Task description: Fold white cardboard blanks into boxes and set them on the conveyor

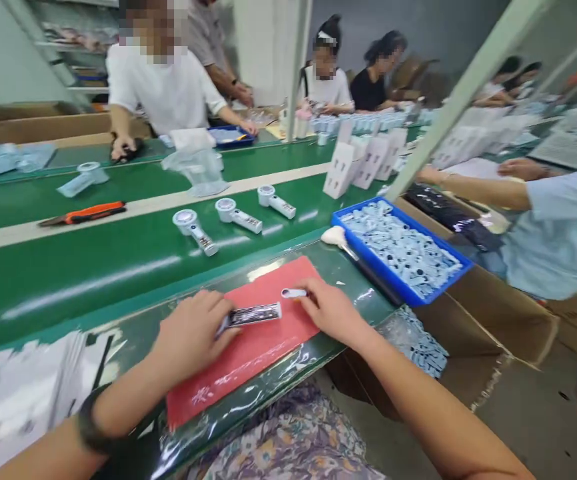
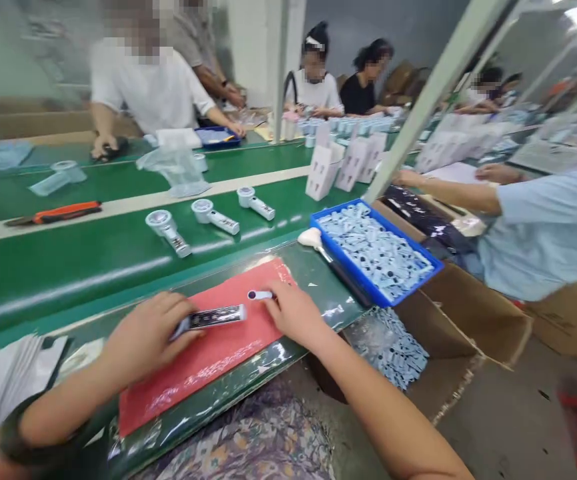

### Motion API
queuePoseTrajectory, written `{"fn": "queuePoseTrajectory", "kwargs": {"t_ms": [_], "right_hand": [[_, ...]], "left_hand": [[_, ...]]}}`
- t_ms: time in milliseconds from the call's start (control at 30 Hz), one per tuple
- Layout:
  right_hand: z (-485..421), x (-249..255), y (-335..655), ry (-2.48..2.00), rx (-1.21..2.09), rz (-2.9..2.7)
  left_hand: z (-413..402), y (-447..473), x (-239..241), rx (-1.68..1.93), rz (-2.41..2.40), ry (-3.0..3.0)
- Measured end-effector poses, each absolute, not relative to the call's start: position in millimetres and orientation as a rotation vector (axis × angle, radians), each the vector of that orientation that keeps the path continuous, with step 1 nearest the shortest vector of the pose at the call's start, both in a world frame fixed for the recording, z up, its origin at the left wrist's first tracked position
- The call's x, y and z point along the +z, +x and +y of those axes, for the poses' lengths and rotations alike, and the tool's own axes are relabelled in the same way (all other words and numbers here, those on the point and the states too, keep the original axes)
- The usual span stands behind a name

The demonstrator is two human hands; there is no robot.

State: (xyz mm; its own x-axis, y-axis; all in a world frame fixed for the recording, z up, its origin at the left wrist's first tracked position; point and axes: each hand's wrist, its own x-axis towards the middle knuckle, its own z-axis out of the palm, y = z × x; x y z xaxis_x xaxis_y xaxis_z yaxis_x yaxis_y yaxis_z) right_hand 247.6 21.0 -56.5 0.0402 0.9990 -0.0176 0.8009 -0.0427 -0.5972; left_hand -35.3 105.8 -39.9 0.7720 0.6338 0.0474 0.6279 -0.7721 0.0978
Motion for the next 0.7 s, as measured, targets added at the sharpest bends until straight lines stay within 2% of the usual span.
{"fn": "queuePoseTrajectory", "kwargs": {"t_ms": [67, 167, 333, 467, 700], "right_hand": [[20.8, -51.0, 238.9, -1.827, 0.665, -1.739], [22.3, -43.9, 213.1, -1.711, 0.707, -1.794], [33.0, -43.3, 179.8, -1.663, 0.563, -2.137], [36.3, -51.1, 183.4, -1.585, 0.516, -2.136], [39.7, -77.4, 191.1, -1.422, 0.963, -1.702]], "left_hand": [[101.3, -20.6, -43.3, 0.063, 1.079, 2.845], [100.7, -14.8, -44.8, 0.187, 1.047, 2.775], [99.4, -26.5, -44.9, 0.518, 0.794, 2.619], [97.3, -24.1, -45.0, 0.571, 0.782, 2.553], [94.2, -18.1, -38.9, 0.562, 0.852, 2.556]]}}
